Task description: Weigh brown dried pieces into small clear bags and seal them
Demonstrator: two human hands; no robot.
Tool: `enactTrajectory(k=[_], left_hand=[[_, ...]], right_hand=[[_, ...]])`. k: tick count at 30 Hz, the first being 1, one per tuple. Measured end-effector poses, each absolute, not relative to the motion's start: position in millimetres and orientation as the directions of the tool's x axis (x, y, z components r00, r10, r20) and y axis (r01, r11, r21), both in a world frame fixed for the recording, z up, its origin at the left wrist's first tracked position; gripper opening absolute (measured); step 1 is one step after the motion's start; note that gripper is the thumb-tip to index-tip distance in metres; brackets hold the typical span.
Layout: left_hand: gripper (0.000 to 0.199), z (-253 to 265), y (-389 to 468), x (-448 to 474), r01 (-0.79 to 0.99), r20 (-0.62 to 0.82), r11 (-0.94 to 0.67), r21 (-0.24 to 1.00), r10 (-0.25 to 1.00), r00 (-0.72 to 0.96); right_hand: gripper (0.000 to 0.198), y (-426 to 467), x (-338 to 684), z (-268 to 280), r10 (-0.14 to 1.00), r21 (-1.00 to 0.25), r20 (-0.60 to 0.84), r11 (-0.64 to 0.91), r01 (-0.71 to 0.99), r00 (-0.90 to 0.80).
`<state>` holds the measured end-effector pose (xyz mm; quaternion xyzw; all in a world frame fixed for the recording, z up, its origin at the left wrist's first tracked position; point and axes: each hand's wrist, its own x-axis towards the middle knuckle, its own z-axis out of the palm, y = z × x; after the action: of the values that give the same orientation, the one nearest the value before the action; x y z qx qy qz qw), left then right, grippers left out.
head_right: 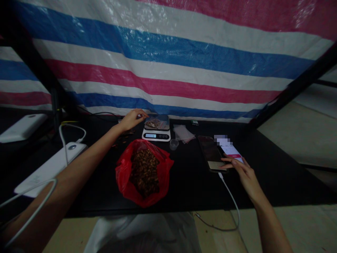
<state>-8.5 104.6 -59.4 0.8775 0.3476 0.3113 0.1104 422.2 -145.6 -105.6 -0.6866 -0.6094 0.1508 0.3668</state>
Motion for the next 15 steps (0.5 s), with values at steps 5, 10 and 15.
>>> enactTrajectory(k=[5,10,15], left_hand=[[0.022,-60.3,105.3,-9.0,0.530,0.484,-0.743,0.409,0.669,0.563],[0.022,-61.3,106.2,-9.0,0.532,0.485,-0.743,0.407,0.669,0.563],[0.021,-60.9,105.7,-9.1,0.535,0.486,-0.743,0.402,0.668,0.564]], right_hand=[[0.047,-147.5,421.9,-104.1,0.941,-0.700,0.244,0.003,0.715,0.234],[0.044,-146.6,424.7,-108.0,0.935,-0.711,0.251,0.002,0.703,0.251],[0.041,-146.2,424.7,-108.9,0.932,-0.698,0.257,-0.003,0.716,0.255]])
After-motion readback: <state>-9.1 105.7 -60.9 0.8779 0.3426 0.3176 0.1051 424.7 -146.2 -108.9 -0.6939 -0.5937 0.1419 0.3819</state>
